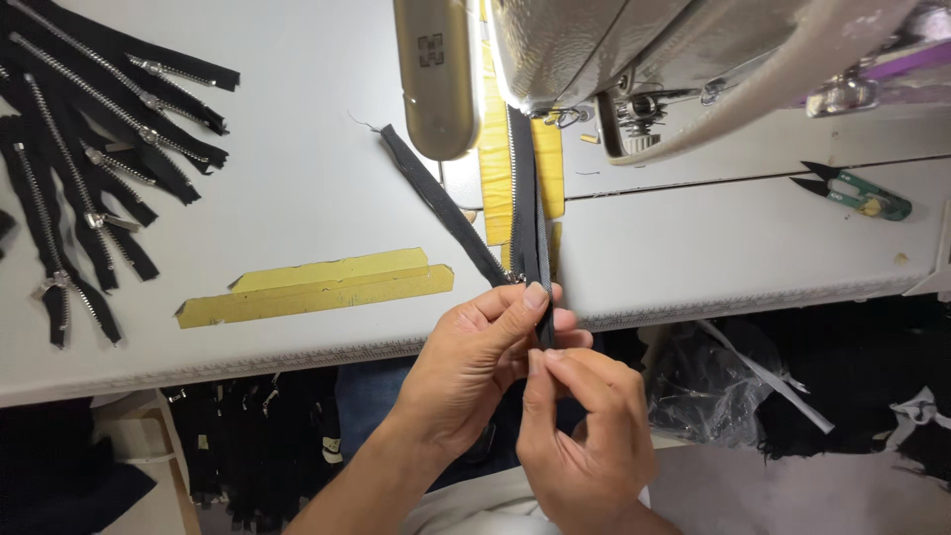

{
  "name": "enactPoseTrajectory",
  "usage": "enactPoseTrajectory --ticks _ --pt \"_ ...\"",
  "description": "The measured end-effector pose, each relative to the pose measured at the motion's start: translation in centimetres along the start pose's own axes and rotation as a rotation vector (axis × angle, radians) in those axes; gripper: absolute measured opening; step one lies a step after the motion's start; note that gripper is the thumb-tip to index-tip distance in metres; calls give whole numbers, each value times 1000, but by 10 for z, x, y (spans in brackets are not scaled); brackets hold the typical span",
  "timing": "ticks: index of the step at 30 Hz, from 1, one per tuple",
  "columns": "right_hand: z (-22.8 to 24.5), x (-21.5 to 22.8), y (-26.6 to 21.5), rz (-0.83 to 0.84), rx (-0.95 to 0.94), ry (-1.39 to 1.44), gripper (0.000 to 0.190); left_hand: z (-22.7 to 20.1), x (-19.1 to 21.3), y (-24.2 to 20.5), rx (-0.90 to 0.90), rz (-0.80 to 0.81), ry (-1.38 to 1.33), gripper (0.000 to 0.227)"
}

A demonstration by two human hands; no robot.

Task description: The person aligns a black zipper with a strip of black fabric and sews them together using a sewing machine. They guide the materials under the needle, stitch along the length, and then cut the thread to separate the finished piece. The process is repeated with additional zipper and fabric pieces.

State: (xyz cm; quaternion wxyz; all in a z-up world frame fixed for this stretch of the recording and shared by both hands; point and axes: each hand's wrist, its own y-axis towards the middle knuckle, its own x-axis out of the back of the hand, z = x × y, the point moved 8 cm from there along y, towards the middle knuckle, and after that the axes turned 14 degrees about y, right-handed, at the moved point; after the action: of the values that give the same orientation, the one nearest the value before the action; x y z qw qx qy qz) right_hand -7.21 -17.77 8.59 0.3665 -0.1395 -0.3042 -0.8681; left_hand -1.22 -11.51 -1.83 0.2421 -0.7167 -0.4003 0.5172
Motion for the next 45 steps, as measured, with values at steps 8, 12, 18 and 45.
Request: enactPoseTrajectory --ticks 8,12,18,45 --pt "-21 26 -24 7 -325 176 10 30 15 1 37 44 -170 37" --pt "-68 29 -19 88 -537 250 8 33 19 -2 38 26 -202 38" --pt "-41 -8 36 253 179 7 12 23 22 -6 58 -28 -139 25" --pt "-33 -93 53 380 495 24 9 -90 23 -47 -1473 -714 1901 19"
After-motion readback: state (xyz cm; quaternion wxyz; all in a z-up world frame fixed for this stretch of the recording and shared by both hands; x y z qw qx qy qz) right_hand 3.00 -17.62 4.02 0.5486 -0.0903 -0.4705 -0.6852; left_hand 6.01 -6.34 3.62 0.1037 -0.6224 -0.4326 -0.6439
